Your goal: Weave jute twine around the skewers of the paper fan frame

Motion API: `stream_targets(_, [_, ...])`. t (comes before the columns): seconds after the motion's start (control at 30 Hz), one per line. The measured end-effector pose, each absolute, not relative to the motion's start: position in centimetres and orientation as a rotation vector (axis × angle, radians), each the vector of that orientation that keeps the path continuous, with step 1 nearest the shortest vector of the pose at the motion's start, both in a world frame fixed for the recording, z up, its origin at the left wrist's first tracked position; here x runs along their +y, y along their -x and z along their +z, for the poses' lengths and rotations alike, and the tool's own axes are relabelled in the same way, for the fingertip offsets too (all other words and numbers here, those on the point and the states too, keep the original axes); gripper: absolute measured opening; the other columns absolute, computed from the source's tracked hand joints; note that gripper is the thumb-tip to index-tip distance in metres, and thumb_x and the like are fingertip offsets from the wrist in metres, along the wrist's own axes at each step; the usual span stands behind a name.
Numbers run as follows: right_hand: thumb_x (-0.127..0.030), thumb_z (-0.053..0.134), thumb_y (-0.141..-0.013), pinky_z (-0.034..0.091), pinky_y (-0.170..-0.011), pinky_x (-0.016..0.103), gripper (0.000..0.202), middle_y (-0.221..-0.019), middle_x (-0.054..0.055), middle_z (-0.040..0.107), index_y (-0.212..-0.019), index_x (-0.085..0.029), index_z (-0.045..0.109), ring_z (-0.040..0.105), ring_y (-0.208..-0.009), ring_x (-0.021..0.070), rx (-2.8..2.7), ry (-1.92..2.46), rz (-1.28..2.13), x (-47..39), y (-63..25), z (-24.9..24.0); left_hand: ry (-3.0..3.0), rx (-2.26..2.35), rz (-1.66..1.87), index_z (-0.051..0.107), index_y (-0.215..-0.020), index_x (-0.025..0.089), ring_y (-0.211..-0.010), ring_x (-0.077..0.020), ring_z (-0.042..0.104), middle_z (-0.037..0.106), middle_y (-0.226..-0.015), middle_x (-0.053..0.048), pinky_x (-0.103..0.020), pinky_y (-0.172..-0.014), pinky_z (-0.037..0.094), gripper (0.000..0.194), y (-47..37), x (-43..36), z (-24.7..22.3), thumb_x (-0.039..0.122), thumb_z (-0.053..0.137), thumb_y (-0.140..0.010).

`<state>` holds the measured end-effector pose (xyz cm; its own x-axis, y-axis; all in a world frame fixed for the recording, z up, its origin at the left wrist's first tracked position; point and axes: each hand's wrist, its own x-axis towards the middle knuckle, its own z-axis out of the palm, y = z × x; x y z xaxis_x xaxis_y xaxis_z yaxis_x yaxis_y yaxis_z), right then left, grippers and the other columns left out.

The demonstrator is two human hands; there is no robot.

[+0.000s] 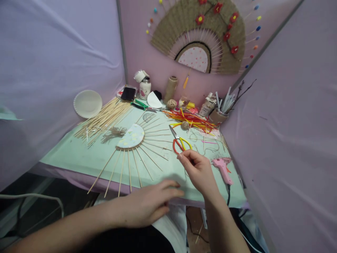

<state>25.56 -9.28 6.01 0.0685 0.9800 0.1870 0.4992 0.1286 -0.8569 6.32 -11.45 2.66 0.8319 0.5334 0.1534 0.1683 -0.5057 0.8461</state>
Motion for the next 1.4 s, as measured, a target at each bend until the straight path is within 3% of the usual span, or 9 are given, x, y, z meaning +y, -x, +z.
stream_targets(0.13, [-0.042,0.059,-0.084,0.031,-0.048,0.023,0.027,-0.056,-0.003,0.046,-0.07,-0.018,0.06,0.038,-0.051,0.0104,-1.599,1.49,0.757,-8.6,-25.0,4.6,-1.94,0.838,0.699,0.067,-0.07,0.021,-0.083,-0.0175,0.064,0.07,-0.086,-0.006,-0.03,-0.079,0.048,0.028,-2.7,-6.8,5.5,0.031,0.048,-0.089])
stream_targets(0.2, [-0.04,0.057,-0.085,0.035,-0.05,0.024,0.026,-0.057,-0.002,0.048,-0.069,-0.018,0.059,0.042,-0.053,0.0114,-1.649,1.48,0.747,-7.9,-24.4,3.7,-1.877,1.134,0.838,0.068,-0.096,0.023,-0.09,-0.0197,0.063,0.068,-0.106,-0.006,-0.032,-0.079,0.049,0.021,-0.4,-4.1,5.6,0.034,0.057,-0.082])
stream_targets(0.27, [-0.036,0.054,-0.087,0.04,-0.057,0.025,0.024,-0.064,0.0,0.055,-0.071,-0.019,0.059,0.049,-0.061,0.0136,-1.737,1.437,0.692,-6.9,-23.5,2.7,-1.849,1.343,0.827,0.06,-0.117,0.023,-0.099,-0.0229,0.062,0.062,-0.12,-0.009,-0.033,-0.08,0.049,0.042,1.7,-1.6,4.7,0.038,0.061,-0.077])
stream_targets(0.43, [-0.028,0.052,-0.089,0.043,-0.091,0.038,0.017,-0.111,0.01,0.062,-0.076,-0.02,0.06,0.056,-0.105,0.0219,-1.973,1.326,0.529,-4.3,-21.1,0.4,-1.946,1.689,0.705,0.058,-0.116,0.017,-0.107,-0.0293,0.058,0.062,-0.117,-0.013,-0.04,-0.091,0.044,0.048,4.4,1.2,1.5,0.046,0.058,-0.077])
stream_targets(0.53, [-0.025,0.052,-0.089,0.041,-0.095,0.041,0.015,-0.115,0.011,0.06,-0.079,-0.02,0.062,0.054,-0.11,0.023,-2.027,1.38,0.506,-3.5,-20.1,-0.5,-1.978,1.795,0.681,0.056,-0.116,0.017,-0.109,-0.0309,0.057,0.06,-0.116,-0.014,-0.042,-0.093,0.042,0.047,4.6,1.2,0.3,0.045,0.058,-0.078])
stream_targets(0.83, [-0.023,0.051,-0.088,0.045,-0.086,0.033,0.014,-0.098,0.007,0.065,-0.077,-0.02,0.06,0.059,-0.095,0.0187,-1.919,1.329,0.678,-3.6,-18.7,-1.5,-1.356,1.57,1.015,0.051,-0.102,0.017,-0.08,-0.0173,0.061,0.058,-0.107,-0.009,-0.031,-0.07,0.05,0.041,4.9,1.3,0.6,0.036,0.069,-0.071])
stream_targets(1.1, [-0.024,0.053,-0.089,0.047,-0.085,0.034,0.014,-0.098,0.008,0.067,-0.08,-0.021,0.062,0.061,-0.094,0.0195,-1.896,1.256,0.593,-4.9,-18.4,1.0,-0.95,1.166,1.092,0.021,-0.146,0.023,-0.066,-0.0138,0.065,0.065,-0.082,-0.002,-0.026,-0.063,0.052,0.09,3.9,-0.3,2.6,0.013,0.069,-0.072])
stream_targets(1.23, [-0.023,0.056,-0.089,0.045,-0.091,0.038,0.01,-0.107,0.007,0.066,-0.083,-0.022,0.065,0.06,-0.103,0.0207,-1.666,1.132,0.355,-6.6,-20.2,5.2,-0.869,1.0,1.212,0.027,-0.147,0.022,-0.063,-0.0125,0.064,0.066,-0.075,0.0,-0.021,-0.059,0.052,0.091,5.1,0.1,2.9,0.008,0.071,-0.068])
stream_targets(1.4, [-0.026,0.065,-0.083,0.04,-0.05,0.024,0.007,-0.069,-0.002,0.061,-0.078,-0.02,0.063,0.053,-0.055,0.0104,-0.986,0.84,0.152,-8.3,-24.4,9.5,-0.758,0.724,1.355,0.039,-0.14,0.025,-0.085,-0.0168,0.068,0.069,-0.106,-0.007,-0.028,-0.078,0.055,0.083,4.6,1.8,3.1,0.008,0.073,-0.067])
